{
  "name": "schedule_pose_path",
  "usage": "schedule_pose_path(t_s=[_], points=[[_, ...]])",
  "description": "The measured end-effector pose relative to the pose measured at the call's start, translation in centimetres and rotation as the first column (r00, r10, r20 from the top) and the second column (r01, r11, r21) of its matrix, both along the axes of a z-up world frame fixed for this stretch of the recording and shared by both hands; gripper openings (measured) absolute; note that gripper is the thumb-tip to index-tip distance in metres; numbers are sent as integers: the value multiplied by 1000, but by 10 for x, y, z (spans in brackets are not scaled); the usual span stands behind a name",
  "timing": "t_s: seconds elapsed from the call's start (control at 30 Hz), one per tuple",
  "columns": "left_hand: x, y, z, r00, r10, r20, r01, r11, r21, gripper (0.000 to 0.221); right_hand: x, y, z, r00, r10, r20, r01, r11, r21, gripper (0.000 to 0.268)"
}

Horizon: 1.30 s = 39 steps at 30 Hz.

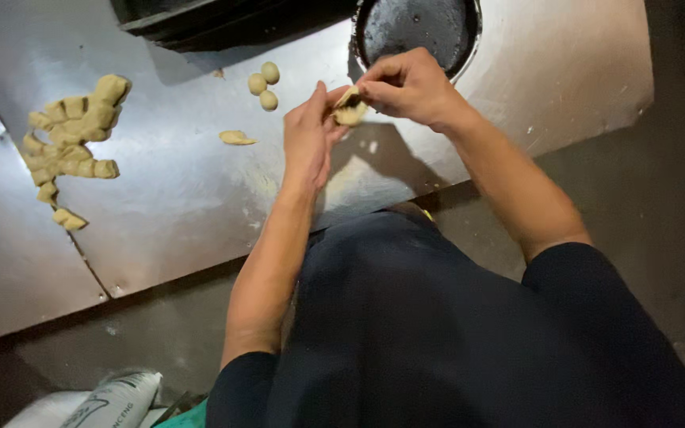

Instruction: The person shapes small dough balls by hand, adding a dark filling from a bowl to some of them, and places the finished dough pieces onto a baking tray.

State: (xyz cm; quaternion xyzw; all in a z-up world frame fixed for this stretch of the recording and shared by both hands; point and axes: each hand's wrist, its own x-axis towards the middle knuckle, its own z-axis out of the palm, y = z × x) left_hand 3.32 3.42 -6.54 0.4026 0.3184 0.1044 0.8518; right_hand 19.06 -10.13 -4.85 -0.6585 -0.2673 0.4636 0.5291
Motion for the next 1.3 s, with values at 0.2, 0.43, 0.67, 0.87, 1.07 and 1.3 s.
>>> schedule_pose_path(t_s=[0.2,0.43,0.67,0.87,1.07,1.3], points=[[-18,-8,50,958,281,58,-264,942,-206,36,-71,3,44,412,-230,882,-223,913,343,7],[-36,-32,76,917,334,220,-368,920,137,27,-65,-3,45,640,-123,759,-148,949,280,26],[-55,-40,113,921,290,260,-313,948,54,33,-88,-12,91,322,-498,805,-321,743,587,28],[-55,-52,93,934,284,216,-332,913,237,29,-84,-8,79,388,-469,793,-247,776,580,23],[-65,-47,106,943,276,188,-333,822,463,29,-99,-1,108,235,-567,789,-375,696,612,25],[-78,-43,117,979,139,152,-194,870,454,31,-101,9,101,268,-577,771,-298,712,636,26]])
